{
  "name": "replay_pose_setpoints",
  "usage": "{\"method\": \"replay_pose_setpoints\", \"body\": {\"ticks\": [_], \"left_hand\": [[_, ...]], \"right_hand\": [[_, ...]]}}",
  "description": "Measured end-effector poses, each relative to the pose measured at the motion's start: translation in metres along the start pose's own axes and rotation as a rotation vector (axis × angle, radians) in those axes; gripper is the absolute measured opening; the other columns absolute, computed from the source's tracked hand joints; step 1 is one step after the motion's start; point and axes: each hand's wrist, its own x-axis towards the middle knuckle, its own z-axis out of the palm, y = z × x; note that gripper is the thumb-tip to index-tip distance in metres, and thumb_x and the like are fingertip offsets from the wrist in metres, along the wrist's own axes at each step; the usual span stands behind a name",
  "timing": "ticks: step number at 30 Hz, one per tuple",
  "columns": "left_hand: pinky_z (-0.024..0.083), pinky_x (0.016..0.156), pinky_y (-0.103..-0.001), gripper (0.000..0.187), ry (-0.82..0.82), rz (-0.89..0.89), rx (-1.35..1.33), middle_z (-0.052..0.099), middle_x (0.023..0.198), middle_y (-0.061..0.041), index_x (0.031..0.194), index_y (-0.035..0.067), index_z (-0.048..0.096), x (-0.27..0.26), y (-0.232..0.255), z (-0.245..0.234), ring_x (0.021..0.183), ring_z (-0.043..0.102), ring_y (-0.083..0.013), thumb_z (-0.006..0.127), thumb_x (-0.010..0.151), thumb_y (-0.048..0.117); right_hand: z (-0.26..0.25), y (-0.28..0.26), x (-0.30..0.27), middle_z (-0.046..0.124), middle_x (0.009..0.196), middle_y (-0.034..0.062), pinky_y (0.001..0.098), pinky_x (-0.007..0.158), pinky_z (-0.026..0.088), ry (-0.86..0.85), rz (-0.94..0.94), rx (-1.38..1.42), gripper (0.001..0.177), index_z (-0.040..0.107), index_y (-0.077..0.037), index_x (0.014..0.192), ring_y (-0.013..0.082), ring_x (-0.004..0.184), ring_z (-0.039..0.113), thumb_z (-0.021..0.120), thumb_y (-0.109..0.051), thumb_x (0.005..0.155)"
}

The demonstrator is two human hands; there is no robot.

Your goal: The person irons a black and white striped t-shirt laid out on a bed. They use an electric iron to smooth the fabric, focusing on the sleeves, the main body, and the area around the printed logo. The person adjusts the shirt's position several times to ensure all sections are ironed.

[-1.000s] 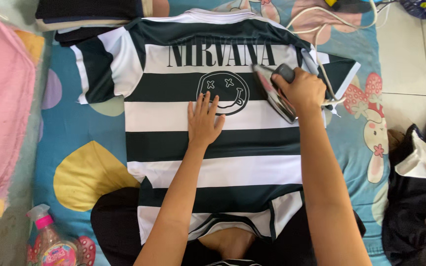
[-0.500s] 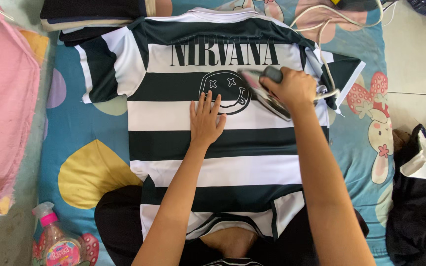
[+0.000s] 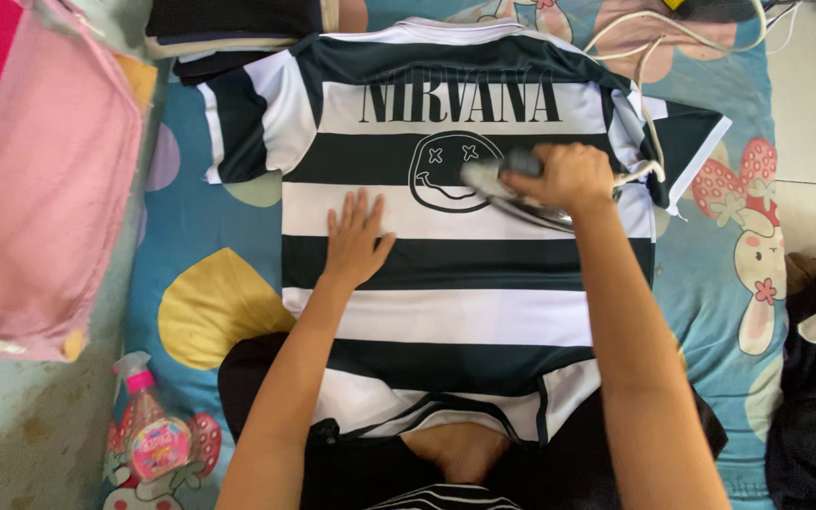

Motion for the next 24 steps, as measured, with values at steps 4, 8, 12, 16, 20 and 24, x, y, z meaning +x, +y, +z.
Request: {"method": "replay_pose_setpoints", "body": {"ticks": [4,8,12,16,20,24], "left_hand": [[0.007,0.121,-0.063,0.078,-0.043,-0.074,0.069,0.013,0.17,-0.02,0.163,0.015,0.024,-0.028,-0.027,-0.002,0.157,0.007,-0.0384,0.052,0.099,0.051],[0.004,0.122,-0.06,0.08,-0.115,-0.149,0.093,0.008,0.17,-0.018,0.163,0.019,0.021,-0.038,-0.038,0.0,0.156,0.002,-0.0364,0.051,0.098,0.055],[0.005,0.123,-0.059,0.082,-0.164,-0.166,0.113,0.008,0.17,-0.017,0.164,0.019,0.019,-0.045,-0.041,-0.006,0.156,0.002,-0.0364,0.051,0.098,0.056],[0.006,0.123,-0.058,0.082,-0.184,-0.196,0.077,0.008,0.171,-0.015,0.164,0.021,0.019,-0.048,-0.04,-0.013,0.158,0.001,-0.0353,0.052,0.096,0.054],[0.009,0.121,-0.061,0.081,-0.146,-0.203,0.047,0.012,0.17,-0.016,0.161,0.019,0.024,-0.049,-0.039,-0.014,0.156,0.005,-0.037,0.056,0.094,0.05],[0.014,0.117,-0.068,0.069,-0.015,-0.228,-0.034,0.025,0.166,-0.018,0.153,0.016,0.042,-0.045,-0.031,-0.019,0.154,0.016,-0.0401,0.061,0.093,0.046]], "right_hand": [[-0.003,-0.005,-0.024,0.074,0.078,0.0163,0.0488,0.072,0.058,0.004,-0.096,0.012,0.065,0.079,-0.02,0.092,0.0378,0.077,0.074,0.067,-0.081,0.073],[0.005,-0.019,-0.027,0.074,0.078,0.0164,0.0468,0.067,0.058,0.07,0.13,0.053,0.067,0.077,-0.015,0.091,0.0357,0.076,0.074,0.067,-0.08,0.08],[0.002,-0.018,-0.036,0.075,0.078,0.0147,0.0481,0.068,0.057,0.006,-0.106,-0.041,0.064,0.078,-0.017,0.082,0.036,0.078,0.073,0.069,-0.08,0.073],[0.006,-0.025,-0.048,0.075,0.079,0.0145,0.0473,0.069,0.058,0.05,-0.036,0.052,0.063,0.077,-0.016,0.086,0.0359,0.077,0.074,0.069,-0.078,0.075],[0.01,-0.041,-0.046,0.074,0.078,0.0152,0.046,0.068,0.058,0.112,0.085,0.056,0.063,0.076,-0.016,0.089,0.0355,0.076,0.074,0.069,-0.077,0.081],[0.001,-0.043,-0.054,0.075,0.075,0.0139,0.0472,0.07,0.058,0.061,-0.202,0.05,0.061,0.079,-0.02,0.091,0.0352,0.074,0.074,0.069,-0.076,0.069]]}}
